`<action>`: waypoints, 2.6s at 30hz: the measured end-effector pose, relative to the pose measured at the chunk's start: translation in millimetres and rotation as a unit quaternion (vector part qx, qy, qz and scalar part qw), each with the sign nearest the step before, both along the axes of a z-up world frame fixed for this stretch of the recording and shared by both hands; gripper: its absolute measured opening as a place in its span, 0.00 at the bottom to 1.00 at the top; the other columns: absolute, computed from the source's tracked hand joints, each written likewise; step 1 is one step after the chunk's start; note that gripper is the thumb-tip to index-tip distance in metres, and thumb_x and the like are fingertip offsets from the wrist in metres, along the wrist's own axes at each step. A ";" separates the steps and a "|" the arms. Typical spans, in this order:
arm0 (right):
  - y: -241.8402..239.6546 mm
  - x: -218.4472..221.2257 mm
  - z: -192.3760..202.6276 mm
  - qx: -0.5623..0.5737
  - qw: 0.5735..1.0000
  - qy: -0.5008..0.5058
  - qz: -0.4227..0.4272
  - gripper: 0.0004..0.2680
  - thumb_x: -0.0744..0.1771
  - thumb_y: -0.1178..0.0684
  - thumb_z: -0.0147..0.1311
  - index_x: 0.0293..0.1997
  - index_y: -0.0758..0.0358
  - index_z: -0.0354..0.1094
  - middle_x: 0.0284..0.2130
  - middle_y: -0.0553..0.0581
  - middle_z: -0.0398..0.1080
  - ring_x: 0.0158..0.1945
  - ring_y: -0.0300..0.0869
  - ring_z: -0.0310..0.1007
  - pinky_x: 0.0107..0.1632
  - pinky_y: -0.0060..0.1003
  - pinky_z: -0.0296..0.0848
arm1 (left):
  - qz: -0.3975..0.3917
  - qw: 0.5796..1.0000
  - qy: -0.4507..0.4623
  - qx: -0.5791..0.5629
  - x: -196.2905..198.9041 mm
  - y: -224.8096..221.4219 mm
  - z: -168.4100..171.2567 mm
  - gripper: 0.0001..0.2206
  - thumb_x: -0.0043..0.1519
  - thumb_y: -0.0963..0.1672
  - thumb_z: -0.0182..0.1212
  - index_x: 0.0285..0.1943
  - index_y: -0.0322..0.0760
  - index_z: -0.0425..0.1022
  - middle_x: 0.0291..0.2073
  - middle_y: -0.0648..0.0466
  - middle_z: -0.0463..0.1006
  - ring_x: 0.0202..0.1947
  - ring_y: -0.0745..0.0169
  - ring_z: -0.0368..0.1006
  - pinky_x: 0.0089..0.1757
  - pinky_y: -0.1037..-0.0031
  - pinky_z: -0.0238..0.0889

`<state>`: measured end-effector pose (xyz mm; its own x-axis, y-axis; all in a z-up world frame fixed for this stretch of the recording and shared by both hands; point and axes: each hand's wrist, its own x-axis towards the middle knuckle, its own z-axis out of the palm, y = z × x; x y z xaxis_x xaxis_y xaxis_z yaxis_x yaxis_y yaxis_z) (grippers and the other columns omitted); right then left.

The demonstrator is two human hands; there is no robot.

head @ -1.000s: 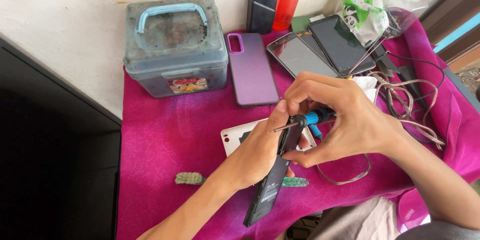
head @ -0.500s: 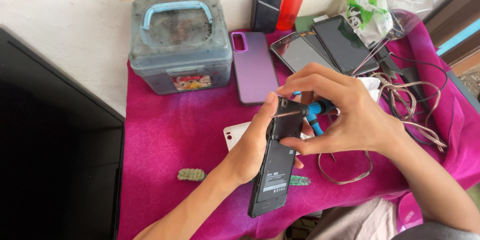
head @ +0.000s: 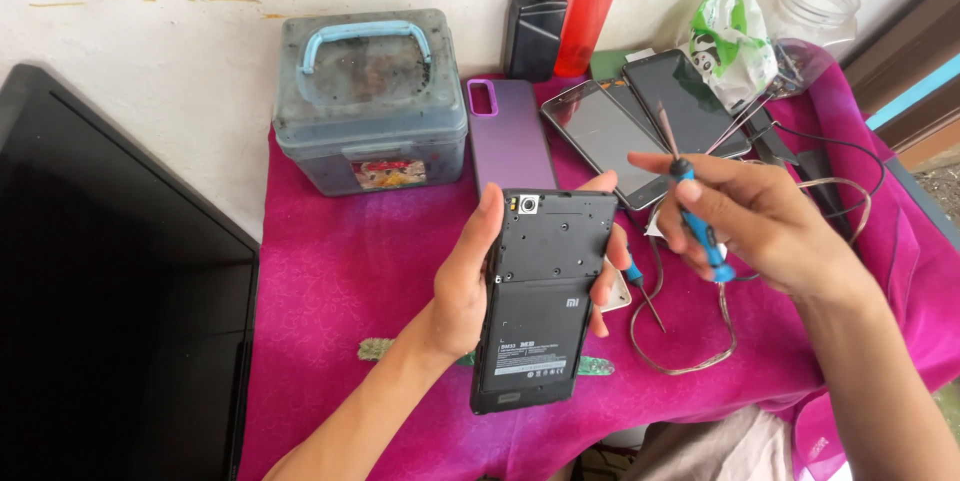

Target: Disassembling a smartphone and cleaning its internal components using a screwdriver and a brush.

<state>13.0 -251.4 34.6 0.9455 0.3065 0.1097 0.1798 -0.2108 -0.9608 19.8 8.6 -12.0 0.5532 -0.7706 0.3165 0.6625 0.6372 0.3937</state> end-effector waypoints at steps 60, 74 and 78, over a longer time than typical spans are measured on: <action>30.9 -107.2 53.3 -0.255 0.938 -0.112 -0.204 0.18 0.58 0.53 0.65 0.54 0.58 0.81 0.27 0.50 0.74 0.15 0.35 0.48 0.16 0.31 0.47 | 0.568 0.506 -0.619 0.196 -10.8 -5.5 8.2 0.17 0.76 0.40 0.41 0.71 0.21 0.57 0.50 0.32 0.74 0.49 0.39 0.79 0.52 0.59 0.81; 22.8 -100.5 52.6 -0.242 0.953 -0.119 -0.135 0.12 0.60 0.54 0.65 0.45 0.60 0.86 0.23 0.49 0.73 0.25 0.32 0.68 0.26 0.27 0.67 | 0.585 0.464 -0.640 0.180 -11.7 -3.4 7.4 0.18 0.79 0.42 0.40 0.74 0.21 0.54 0.48 0.33 0.75 0.48 0.41 0.78 0.51 0.60 0.80; 40.3 -100.9 63.3 -0.280 0.915 -0.270 -0.104 0.14 0.59 0.57 0.63 0.48 0.67 0.76 0.42 0.52 0.84 0.24 0.31 0.80 0.30 0.23 0.79 | 0.596 0.466 -0.628 0.184 -12.9 -3.8 8.2 0.18 0.77 0.41 0.42 0.72 0.19 0.55 0.48 0.32 0.76 0.48 0.41 0.79 0.51 0.62 0.81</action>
